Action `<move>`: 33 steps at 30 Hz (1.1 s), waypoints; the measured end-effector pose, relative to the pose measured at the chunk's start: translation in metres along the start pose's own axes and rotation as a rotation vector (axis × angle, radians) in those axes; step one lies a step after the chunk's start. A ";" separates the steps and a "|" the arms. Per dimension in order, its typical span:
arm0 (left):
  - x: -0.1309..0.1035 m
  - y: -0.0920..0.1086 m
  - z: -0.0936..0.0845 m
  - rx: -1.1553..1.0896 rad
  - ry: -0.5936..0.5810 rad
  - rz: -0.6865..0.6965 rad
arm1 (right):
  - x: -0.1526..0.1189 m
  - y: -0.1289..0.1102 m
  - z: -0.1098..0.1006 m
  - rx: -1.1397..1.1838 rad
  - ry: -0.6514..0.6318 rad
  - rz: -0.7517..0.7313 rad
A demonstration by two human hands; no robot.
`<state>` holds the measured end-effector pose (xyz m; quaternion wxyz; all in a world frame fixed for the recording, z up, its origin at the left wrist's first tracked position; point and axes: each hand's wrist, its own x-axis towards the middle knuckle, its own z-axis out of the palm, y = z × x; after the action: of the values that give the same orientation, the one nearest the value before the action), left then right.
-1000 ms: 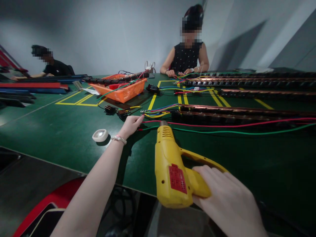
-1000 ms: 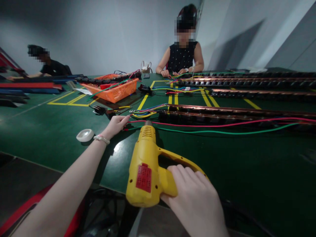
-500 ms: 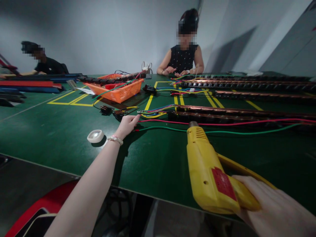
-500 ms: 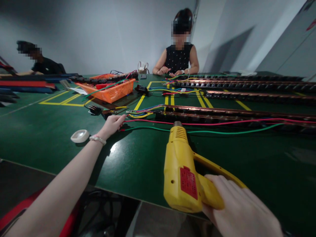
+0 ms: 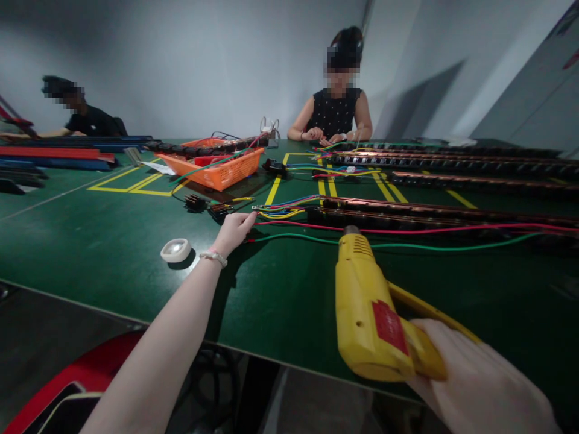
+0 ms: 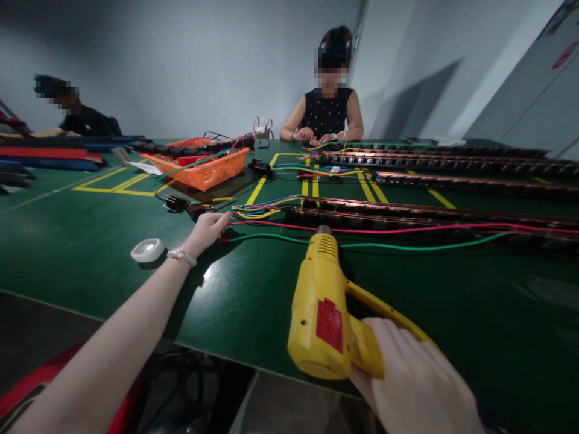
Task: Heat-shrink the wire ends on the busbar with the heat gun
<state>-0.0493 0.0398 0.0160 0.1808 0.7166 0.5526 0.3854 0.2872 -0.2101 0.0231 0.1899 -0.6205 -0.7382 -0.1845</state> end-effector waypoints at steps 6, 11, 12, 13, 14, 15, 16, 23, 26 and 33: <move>0.001 -0.002 0.000 0.018 -0.005 0.013 | 0.015 -0.030 0.000 -0.025 -0.034 -0.068; 0.001 -0.002 0.000 0.044 -0.019 0.006 | 0.033 -0.071 0.008 0.088 -0.035 -0.079; 0.001 -0.002 0.000 0.046 -0.020 0.009 | 0.037 -0.079 0.010 0.109 -0.045 -0.070; 0.001 -0.002 0.000 0.049 -0.021 0.011 | 0.040 -0.088 0.011 0.130 -0.052 -0.065; 0.001 -0.002 0.000 0.051 -0.023 0.010 | 0.044 -0.097 0.012 0.138 -0.025 -0.029; 0.001 -0.002 0.000 0.054 -0.027 0.011 | 0.048 -0.105 0.013 0.153 -0.039 -0.034; 0.001 -0.001 0.000 0.056 -0.029 0.013 | 0.051 -0.112 0.014 0.169 -0.043 -0.038; 0.002 0.001 -0.001 0.077 -0.009 0.061 | 0.056 -0.134 0.017 0.231 -0.007 -0.040; 0.002 0.002 -0.003 0.084 -0.022 0.058 | 0.056 -0.134 0.016 0.253 0.000 -0.029; 0.000 0.003 -0.005 0.092 -0.036 0.043 | 0.056 -0.119 0.013 0.318 -0.024 -0.038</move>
<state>-0.0507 0.0377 0.0213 0.1494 0.7428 0.5506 0.3504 0.1605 -0.1759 0.0362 0.2735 -0.5705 -0.7720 -0.0615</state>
